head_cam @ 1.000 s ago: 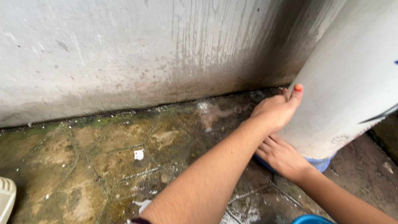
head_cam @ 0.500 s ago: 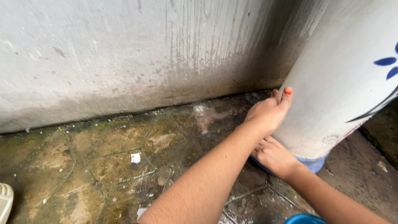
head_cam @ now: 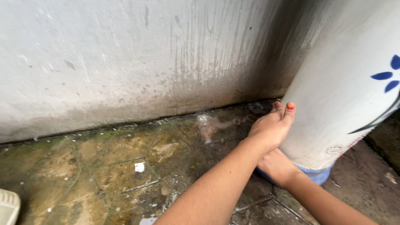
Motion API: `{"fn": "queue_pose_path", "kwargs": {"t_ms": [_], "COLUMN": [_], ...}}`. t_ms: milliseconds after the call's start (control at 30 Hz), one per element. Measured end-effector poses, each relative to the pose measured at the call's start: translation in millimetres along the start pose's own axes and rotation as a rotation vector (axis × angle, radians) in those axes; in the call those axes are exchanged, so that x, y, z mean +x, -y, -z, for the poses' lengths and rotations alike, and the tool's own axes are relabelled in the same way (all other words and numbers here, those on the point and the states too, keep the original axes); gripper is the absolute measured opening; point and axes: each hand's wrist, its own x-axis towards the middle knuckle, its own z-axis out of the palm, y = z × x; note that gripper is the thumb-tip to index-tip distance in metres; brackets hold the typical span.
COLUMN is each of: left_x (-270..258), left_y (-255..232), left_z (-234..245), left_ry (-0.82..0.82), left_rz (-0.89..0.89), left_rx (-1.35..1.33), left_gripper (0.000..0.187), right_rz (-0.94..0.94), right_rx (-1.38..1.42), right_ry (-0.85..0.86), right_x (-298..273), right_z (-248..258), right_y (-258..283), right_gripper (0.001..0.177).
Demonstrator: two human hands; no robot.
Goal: The person cleans the exterior pedestal of a sink by scrubbing the surface with a green scouring pad and then wiping it with their hands.
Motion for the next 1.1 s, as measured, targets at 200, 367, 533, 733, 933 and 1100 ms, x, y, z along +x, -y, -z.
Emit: {"fn": "queue_pose_path", "kwargs": {"t_ms": [200, 367, 533, 733, 933, 1100], "left_x": [-1, -20, -46, -66, -32, -27], "left_y": [20, 60, 83, 91, 138, 127], "left_z": [-24, -64, -119, -182, -176, -141], "left_ry": [-0.084, -0.146, -0.303, -0.404, -0.634, -0.649], "left_rz": [-0.209, -0.271, -0.221, 0.052, 0.089, 0.042], "left_rx": [0.042, 0.235, 0.21, -0.224, -0.406, -0.271], "left_gripper": [0.092, 0.089, 0.053, 0.042, 0.039, 0.036], "right_rz": [0.098, -0.01, 0.017, -0.003, 0.029, -0.033], "right_rx": [-0.115, 0.122, 0.124, -0.054, 0.016, -0.043], "right_ry": [0.042, 0.284, 0.02, 0.062, -0.002, 0.009], "right_x": [-86, -76, -84, -133, -70, -38], "right_z": [35, 5, 4, 35, 33, 32], "right_y": [19, 1, -1, 16, 11, 11], "right_gripper": [0.045, 0.04, 0.051, 0.054, 0.043, 0.044]}}
